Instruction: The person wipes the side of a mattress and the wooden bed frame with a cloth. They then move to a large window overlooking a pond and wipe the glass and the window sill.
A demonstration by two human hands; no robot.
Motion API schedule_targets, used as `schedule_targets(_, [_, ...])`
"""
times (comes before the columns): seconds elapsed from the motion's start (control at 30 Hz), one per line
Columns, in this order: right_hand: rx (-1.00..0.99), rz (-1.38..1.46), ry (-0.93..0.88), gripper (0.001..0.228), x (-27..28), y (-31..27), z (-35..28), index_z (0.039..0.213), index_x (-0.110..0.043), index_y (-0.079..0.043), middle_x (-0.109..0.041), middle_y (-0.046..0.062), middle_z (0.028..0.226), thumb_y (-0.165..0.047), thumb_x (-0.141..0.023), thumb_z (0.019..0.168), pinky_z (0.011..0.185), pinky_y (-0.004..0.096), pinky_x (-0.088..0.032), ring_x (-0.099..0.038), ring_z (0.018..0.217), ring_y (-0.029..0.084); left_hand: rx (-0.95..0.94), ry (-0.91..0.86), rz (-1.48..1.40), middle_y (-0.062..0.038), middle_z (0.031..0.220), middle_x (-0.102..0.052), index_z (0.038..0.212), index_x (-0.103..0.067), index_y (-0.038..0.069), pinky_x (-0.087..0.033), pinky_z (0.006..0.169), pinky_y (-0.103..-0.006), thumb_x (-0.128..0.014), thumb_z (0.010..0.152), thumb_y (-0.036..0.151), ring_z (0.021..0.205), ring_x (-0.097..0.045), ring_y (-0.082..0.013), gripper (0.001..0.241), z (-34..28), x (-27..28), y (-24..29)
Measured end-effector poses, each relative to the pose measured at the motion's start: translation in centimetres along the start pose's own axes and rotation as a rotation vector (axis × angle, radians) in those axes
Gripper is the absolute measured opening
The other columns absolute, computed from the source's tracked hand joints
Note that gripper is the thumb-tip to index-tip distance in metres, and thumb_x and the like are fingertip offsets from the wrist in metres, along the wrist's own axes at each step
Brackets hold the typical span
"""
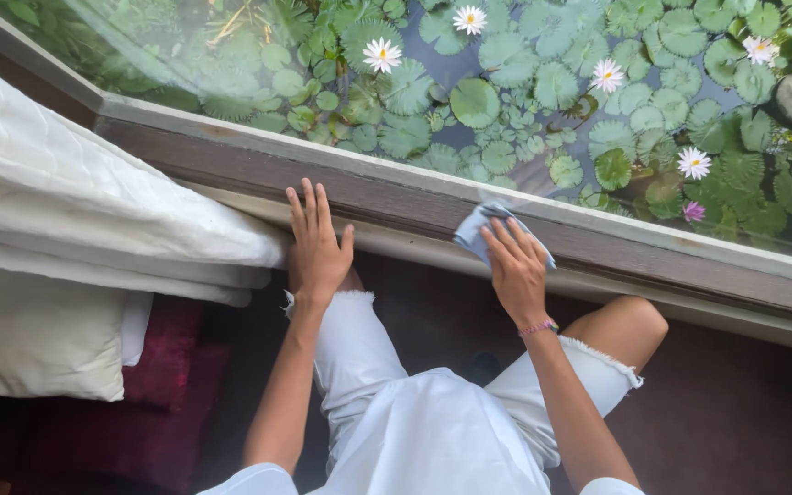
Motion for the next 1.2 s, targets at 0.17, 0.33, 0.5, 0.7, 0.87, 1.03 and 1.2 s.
schedule_targets(0.17, [0.245, 0.338, 0.013, 0.041, -4.6, -6.1, 4.6, 0.133, -0.068, -0.021, -0.062, 0.004, 0.145, -0.004, -0.065, 0.096, 0.116, 0.040, -0.037, -0.051, 0.141, 0.026, 0.104, -0.022, -0.064, -0.020, 0.171, -0.018, 0.166, -0.018, 0.002, -0.018, 0.121, -0.0664, -0.058, 0.099, 0.013, 0.157, -0.006, -0.0449, 0.079, 0.3, 1.1, 0.3])
schedule_targets(0.33, [0.360, 0.450, 0.003, 0.040, -8.0, -17.0, 11.4, 0.134, -0.066, -0.022, -0.062, 0.002, 0.145, -0.010, -0.064, 0.096, 0.118, 0.039, -0.037, -0.051, 0.142, 0.023, 0.154, -0.032, -0.069, -0.023, 0.169, -0.023, 0.165, -0.017, 0.002, -0.014, 0.122, -0.0661, -0.041, 0.110, 0.026, 0.158, -0.012, -0.0407, 0.064, 0.4, 1.2, -0.7])
schedule_targets(0.5, [0.366, 0.446, 0.039, 0.035, -8.6, -20.9, 13.2, 0.134, -0.063, -0.019, -0.063, 0.001, 0.143, -0.016, -0.059, 0.100, 0.120, 0.036, -0.036, -0.052, 0.141, 0.019, 0.199, 0.032, -0.106, -0.027, 0.166, -0.028, 0.163, -0.018, -0.001, -0.016, 0.122, -0.0663, -0.032, 0.115, 0.038, 0.155, -0.024, -0.0413, 0.064, 0.6, 3.1, -1.6])
schedule_targets(0.7, [0.349, 0.278, -0.004, 0.045, -4.9, -15.1, 9.8, 0.142, -0.056, -0.020, -0.055, 0.001, 0.152, -0.006, -0.057, 0.100, 0.121, 0.037, -0.033, -0.046, 0.146, 0.019, 0.178, -0.049, -0.039, -0.024, 0.168, -0.024, 0.164, -0.018, 0.001, -0.020, 0.121, -0.0648, -0.036, 0.113, 0.047, 0.157, -0.019, -0.0380, 0.071, 0.7, 2.7, -0.2])
schedule_targets(0.87, [0.185, 0.203, -0.039, 0.051, -2.1, -4.8, 3.5, 0.146, -0.056, -0.020, -0.054, 0.004, 0.153, -0.007, -0.064, 0.097, 0.118, 0.041, -0.032, -0.045, 0.145, 0.024, 0.124, -0.047, 0.075, -0.027, 0.167, -0.017, 0.159, -0.037, -0.001, -0.027, 0.117, -0.0685, -0.062, 0.105, 0.037, 0.156, -0.014, -0.0452, 0.070, 0.7, 2.8, 0.9])
schedule_targets(1.03, [0.016, 0.111, -0.019, 0.049, 1.8, 4.9, -2.2, 0.144, -0.057, -0.017, -0.055, 0.008, 0.152, -0.013, -0.066, 0.096, 0.118, 0.043, -0.029, -0.045, 0.145, 0.028, 0.107, -0.039, 0.178, -0.026, 0.165, -0.026, 0.155, -0.046, 0.005, -0.038, 0.111, -0.0618, -0.068, 0.099, 0.039, 0.154, -0.021, -0.0442, 0.069, 0.2, 1.9, 5.5])
schedule_targets(1.2, [-0.163, 0.073, 0.047, 0.047, 2.8, 9.3, -5.3, 0.142, -0.059, -0.015, -0.056, 0.006, 0.152, -0.030, -0.064, 0.098, 0.120, 0.042, -0.026, -0.046, 0.144, 0.026, -0.032, -0.029, 0.030, -0.031, 0.167, -0.016, 0.154, -0.048, 0.002, -0.023, 0.120, -0.0652, -0.079, 0.090, 0.028, 0.153, -0.001, -0.0551, 0.076, -1.2, -3.1, 8.2])
Point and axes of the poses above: each hand's wrist, its own z-axis towards the middle knuckle, its own x-axis out of the back of the hand, y = z × x, the point moved 4 cm from there along z, towards the middle knuckle
